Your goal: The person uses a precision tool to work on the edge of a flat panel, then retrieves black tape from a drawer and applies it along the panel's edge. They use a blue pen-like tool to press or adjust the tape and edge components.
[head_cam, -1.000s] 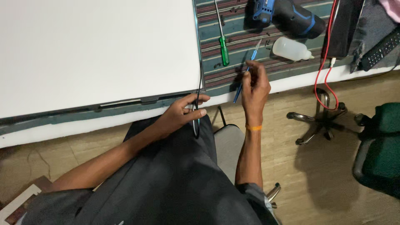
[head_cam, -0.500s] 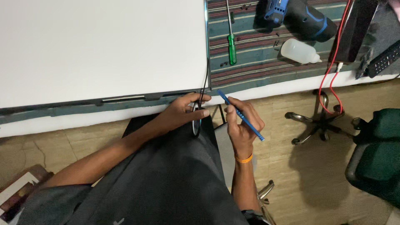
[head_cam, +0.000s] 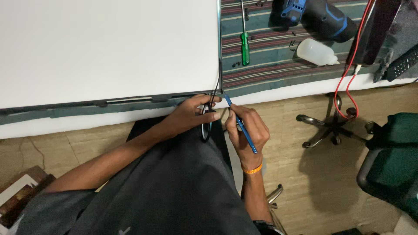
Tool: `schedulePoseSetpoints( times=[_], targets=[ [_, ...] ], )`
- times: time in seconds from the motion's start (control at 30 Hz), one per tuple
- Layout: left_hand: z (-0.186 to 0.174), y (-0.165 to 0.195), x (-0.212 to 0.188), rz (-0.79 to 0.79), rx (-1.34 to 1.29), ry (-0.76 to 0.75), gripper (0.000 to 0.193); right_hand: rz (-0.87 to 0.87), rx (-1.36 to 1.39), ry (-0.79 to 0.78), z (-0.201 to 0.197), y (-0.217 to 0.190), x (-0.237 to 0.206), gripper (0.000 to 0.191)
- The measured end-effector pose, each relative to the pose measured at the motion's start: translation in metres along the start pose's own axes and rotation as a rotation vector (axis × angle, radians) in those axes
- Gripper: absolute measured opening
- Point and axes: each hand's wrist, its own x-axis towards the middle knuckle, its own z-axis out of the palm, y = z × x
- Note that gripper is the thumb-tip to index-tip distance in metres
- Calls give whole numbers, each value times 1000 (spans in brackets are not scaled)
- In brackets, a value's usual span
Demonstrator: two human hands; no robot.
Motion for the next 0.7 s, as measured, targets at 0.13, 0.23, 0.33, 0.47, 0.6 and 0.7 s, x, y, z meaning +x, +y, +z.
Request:
schedulePoseSetpoints(
  times=[0.13,0.23,0.33,0.47,0.6,0.7],
  targets=[
    [-2,-1,0,-30,-46,-12,75,-9,36,-56,-6,-7,6,13],
    [-2,1,-1,10,13,-5,76,-25,32,-100,-12,-14,8,15],
    [-2,6,-2,-63,14,-7,78,-29,-11,-157,-16,-18,9,17],
    [-2,11,-2,-50,-15,-6,78,-25,6,-157,-19,-18,11,17],
    [-3,15,-4,-69,14,-11,78,-16,17,-110,-14,-16,11,17],
    [-3,17,-4,-54,16,-15,78,-15,22,-98,-10,-14,9,16]
  ],
)
